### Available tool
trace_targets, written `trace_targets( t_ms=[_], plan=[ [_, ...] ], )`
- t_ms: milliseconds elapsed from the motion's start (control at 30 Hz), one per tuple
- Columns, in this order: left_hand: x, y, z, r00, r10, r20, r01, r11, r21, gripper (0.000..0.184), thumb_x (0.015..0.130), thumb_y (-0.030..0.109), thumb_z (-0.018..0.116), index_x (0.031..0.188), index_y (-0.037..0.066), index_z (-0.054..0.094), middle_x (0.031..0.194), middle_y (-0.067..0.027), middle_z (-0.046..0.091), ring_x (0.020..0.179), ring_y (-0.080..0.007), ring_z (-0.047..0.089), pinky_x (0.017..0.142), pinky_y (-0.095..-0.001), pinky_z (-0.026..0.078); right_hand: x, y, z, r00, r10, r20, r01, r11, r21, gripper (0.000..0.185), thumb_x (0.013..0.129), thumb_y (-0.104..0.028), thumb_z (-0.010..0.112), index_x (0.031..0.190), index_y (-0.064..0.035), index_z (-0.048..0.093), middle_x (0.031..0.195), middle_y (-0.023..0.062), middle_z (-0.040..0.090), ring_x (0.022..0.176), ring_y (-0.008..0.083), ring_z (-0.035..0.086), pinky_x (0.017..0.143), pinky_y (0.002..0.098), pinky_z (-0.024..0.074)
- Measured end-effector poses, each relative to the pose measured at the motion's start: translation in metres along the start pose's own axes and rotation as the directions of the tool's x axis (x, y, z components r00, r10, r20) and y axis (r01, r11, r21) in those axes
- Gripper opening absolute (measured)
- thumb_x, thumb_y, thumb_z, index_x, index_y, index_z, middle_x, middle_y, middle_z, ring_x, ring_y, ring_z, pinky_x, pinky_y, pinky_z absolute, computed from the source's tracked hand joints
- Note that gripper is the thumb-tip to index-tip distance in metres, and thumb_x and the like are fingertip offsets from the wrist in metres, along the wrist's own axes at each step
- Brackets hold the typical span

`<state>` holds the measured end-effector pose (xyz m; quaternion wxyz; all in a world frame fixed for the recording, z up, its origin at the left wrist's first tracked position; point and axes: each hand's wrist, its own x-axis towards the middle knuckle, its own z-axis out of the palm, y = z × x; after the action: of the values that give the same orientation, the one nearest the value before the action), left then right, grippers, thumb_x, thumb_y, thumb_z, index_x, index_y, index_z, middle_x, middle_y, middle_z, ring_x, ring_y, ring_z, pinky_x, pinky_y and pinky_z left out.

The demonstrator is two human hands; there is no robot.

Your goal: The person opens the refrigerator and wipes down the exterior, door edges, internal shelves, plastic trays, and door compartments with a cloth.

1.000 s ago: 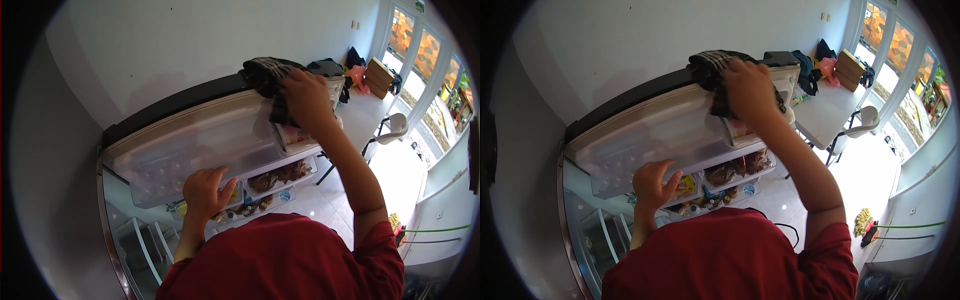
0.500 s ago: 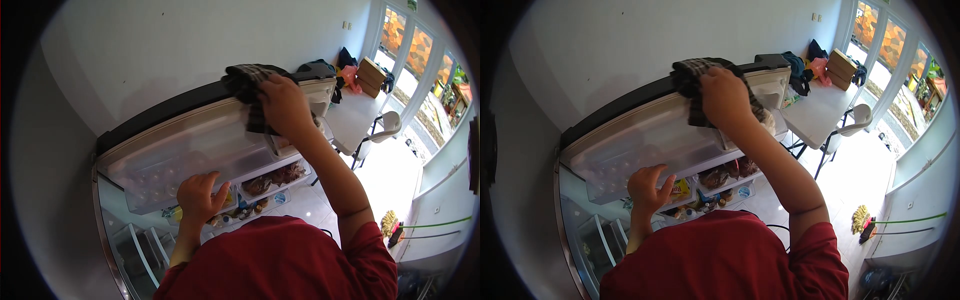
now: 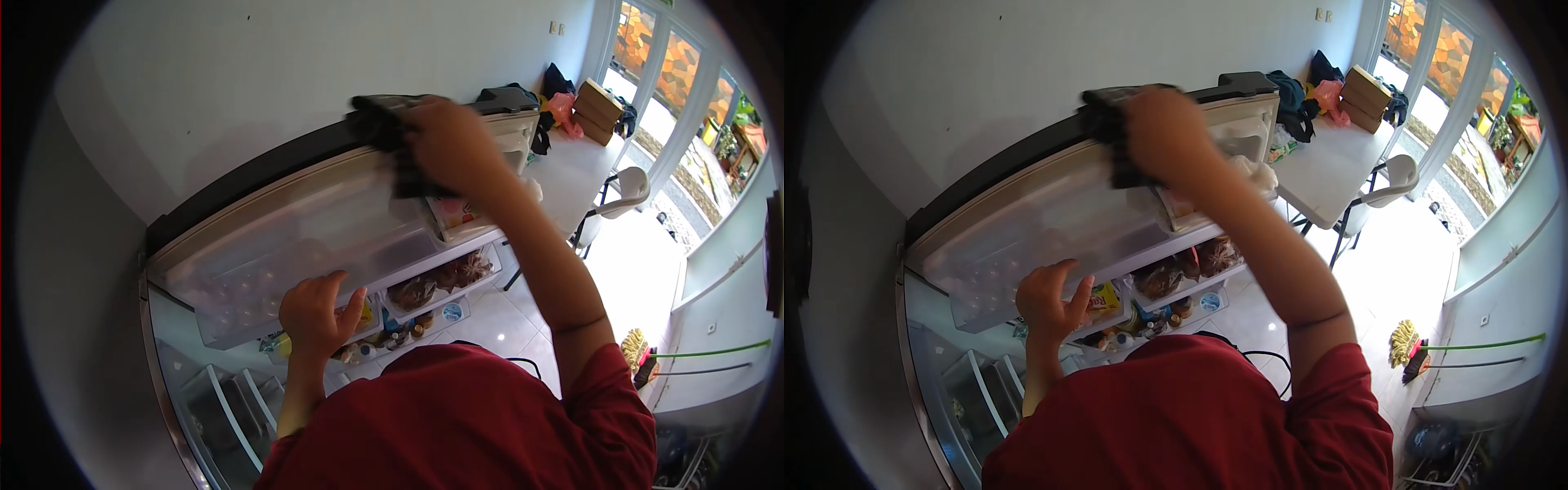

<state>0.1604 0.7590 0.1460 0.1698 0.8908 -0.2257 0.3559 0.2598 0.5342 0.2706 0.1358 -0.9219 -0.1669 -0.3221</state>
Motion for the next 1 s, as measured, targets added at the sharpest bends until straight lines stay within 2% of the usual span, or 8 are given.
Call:
trace_targets(
  t_ms=[133, 200, 333, 400, 467, 667, 767, 1000],
  plan=[
    [0.000, -0.004, 0.003, 0.997, 0.061, -0.039, -0.058, 0.997, 0.055, 0.029, 0.074, 0.032, 0.067, 0.090, 0.009, 0.063, 0.071, -0.0061, 0.062, 0.066, -0.0247, 0.059, 0.059, -0.0369, 0.044, -0.004, -0.057, 0.031, 0.988, -0.145, -0.045, 0.149, 0.982, 0.115, 0.017, 0.078, -0.018, 0.058, 0.091, -0.0075, 0.064, 0.090, 0.0099, 0.059, 0.085, 0.0315, 0.057, 0.079, 0.0445, 0.0454],
    [-0.001, -0.005, 0.005, 0.997, 0.061, -0.051, -0.059, 0.997, 0.054, 0.030, 0.074, 0.033, 0.067, 0.091, 0.009, 0.063, 0.072, -0.0064, 0.062, 0.067, -0.0249, 0.059, 0.059, -0.0371, 0.045, -0.005, -0.066, 0.037, 0.891, -0.349, -0.292, 0.400, 0.906, 0.136, 0.021, 0.081, -0.024, 0.058, 0.092, -0.0073, 0.065, 0.091, 0.0085, 0.057, 0.091, 0.0293, 0.054, 0.084, 0.0435, 0.0431],
    [-0.001, -0.003, 0.003, 0.998, 0.035, -0.043, -0.032, 0.997, 0.069, 0.031, 0.072, 0.033, 0.068, 0.092, 0.009, 0.063, 0.073, -0.0072, 0.063, 0.068, -0.0252, 0.060, 0.060, -0.0368, 0.046, 0.001, -0.045, 0.017, 0.922, -0.374, -0.098, 0.384, 0.857, 0.342, 0.029, 0.086, -0.031, 0.054, 0.100, -0.0074, 0.064, 0.098, 0.0099, 0.057, 0.101, 0.0266, 0.051, 0.091, 0.0410, 0.0396],
    [-0.001, -0.001, 0.001, 0.999, 0.016, -0.031, -0.014, 0.998, 0.056, 0.032, 0.072, 0.033, 0.068, 0.092, 0.009, 0.063, 0.073, -0.0073, 0.063, 0.067, -0.0253, 0.060, 0.059, -0.0366, 0.046, -0.003, -0.023, 0.003, 0.895, -0.445, -0.028, 0.335, 0.630, 0.701, 0.036, 0.091, -0.036, 0.049, 0.111, -0.0084, 0.060, 0.107, 0.0124, 0.058, 0.106, 0.0263, 0.052, 0.094, 0.0386, 0.0393],
    [-0.001, -0.001, 0.000, 1.000, -0.006, -0.016, 0.006, 0.999, 0.041, 0.033, 0.072, 0.033, 0.068, 0.093, 0.008, 0.063, 0.072, -0.0075, 0.063, 0.067, -0.0253, 0.061, 0.058, -0.0363, 0.046, -0.018, -0.001, -0.019, 0.950, -0.304, -0.072, 0.268, 0.674, 0.688, 0.039, 0.091, -0.037, 0.048, 0.111, -0.0054, 0.059, 0.105, 0.0159, 0.059, 0.101, 0.0317, 0.055, 0.089, 0.0400, 0.0427],
    [-0.001, 0.002, -0.006, 1.000, -0.022, 0.023, 0.022, 1.000, 0.012, 0.035, 0.071, 0.034, 0.069, 0.094, 0.008, 0.063, 0.072, -0.0073, 0.063, 0.065, -0.0252, 0.060, 0.057, -0.0350, 0.045, -0.094, 0.071, -0.058, 0.992, 0.108, 0.072, -0.100, 0.989, -0.105, 0.050, 0.076, -0.037, 0.068, 0.113, -0.0057, 0.057, 0.109, 0.0152, 0.057, 0.104, 0.0294, 0.055, 0.086, 0.0400, 0.0451],
    [0.003, 0.003, -0.012, 0.998, -0.006, 0.057, 0.007, 1.000, -0.016, 0.036, 0.072, 0.035, 0.070, 0.095, 0.008, 0.063, 0.069, -0.0062, 0.061, 0.063, -0.0242, 0.060, 0.056, -0.0340, 0.045, -0.113, 0.076, -0.050, 0.943, 0.231, 0.241, -0.232, 0.972, -0.024, 0.047, 0.074, -0.031, 0.070, 0.112, -0.0053, 0.057, 0.103, 0.0147, 0.060, 0.098, 0.0298, 0.059, 0.083, 0.0402, 0.0465],
    [0.012, 0.006, -0.021, 0.995, -0.053, 0.089, 0.073, 0.968, -0.240, 0.034, 0.074, 0.031, 0.069, 0.096, 0.007, 0.063, 0.074, -0.0072, 0.059, 0.068, -0.0206, 0.058, 0.058, -0.0326, 0.046, -0.114, 0.084, -0.054, 0.979, 0.141, 0.151, -0.182, 0.933, 0.310, 0.030, 0.076, -0.021, 0.070, 0.095, -0.0010, 0.060, 0.084, 0.0121, 0.064, 0.077, 0.0262, 0.062, 0.071, 0.0339, 0.0482]
  ],
)
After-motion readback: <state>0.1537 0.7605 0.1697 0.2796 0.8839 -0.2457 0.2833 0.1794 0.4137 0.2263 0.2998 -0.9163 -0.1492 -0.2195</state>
